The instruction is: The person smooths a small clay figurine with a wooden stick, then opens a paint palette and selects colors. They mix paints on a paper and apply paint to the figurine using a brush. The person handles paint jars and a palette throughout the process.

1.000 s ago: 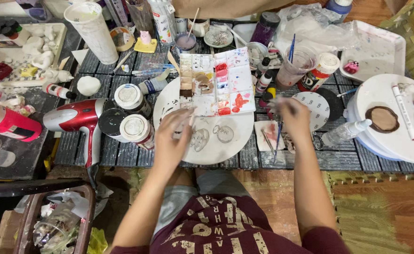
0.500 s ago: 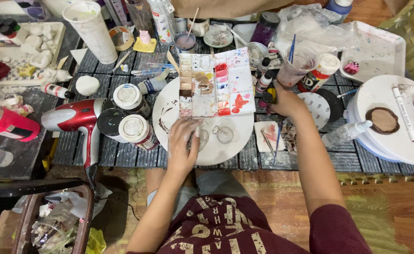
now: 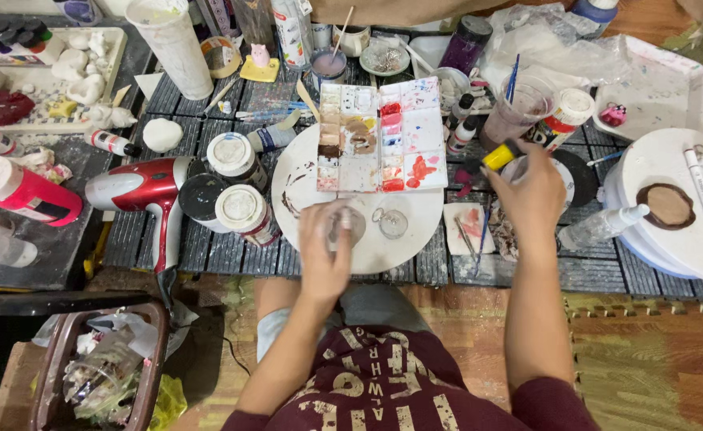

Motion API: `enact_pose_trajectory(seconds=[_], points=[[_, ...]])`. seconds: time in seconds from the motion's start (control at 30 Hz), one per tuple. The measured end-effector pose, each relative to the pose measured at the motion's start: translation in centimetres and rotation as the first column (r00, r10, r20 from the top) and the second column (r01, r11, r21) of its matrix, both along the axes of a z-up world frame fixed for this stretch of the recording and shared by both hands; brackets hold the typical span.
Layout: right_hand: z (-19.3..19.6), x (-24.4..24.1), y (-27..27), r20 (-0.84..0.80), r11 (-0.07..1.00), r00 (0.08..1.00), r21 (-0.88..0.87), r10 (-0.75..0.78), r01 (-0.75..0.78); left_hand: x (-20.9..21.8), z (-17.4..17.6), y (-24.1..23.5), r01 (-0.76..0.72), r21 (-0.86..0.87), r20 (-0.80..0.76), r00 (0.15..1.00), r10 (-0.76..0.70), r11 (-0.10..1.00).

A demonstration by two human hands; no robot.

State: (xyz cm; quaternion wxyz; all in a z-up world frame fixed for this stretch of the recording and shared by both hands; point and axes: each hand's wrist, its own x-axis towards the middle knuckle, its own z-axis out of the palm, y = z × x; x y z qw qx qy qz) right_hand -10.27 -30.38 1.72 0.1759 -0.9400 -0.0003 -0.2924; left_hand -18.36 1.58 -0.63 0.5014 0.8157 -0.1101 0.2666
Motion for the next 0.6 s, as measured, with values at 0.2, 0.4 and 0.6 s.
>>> enact_pose_trajectory(seconds=[0.2,0.4,0.6], points=[[-0.3,-6.4,7.7,0.353,0.690,0.859,0.514,0.371,-0.510,-2.8,2.7,-4.1,0.297,-0.081,-0.035,0.953,-0.300,0.952],[0.5,-12.4,12.3,0.213,0.677,0.816,0.468,0.537,-0.568,-5.5,2.4,-4.7,0.269,-0.331,-0.244,0.902,-0.357,0.905],[1.0,-13.0,11.6,0.117,0.400,0.673,0.726,0.730,-0.560,-5.2,1.6,-2.8,0.115,-0.192,-0.200,0.968,-0.154,0.975]])
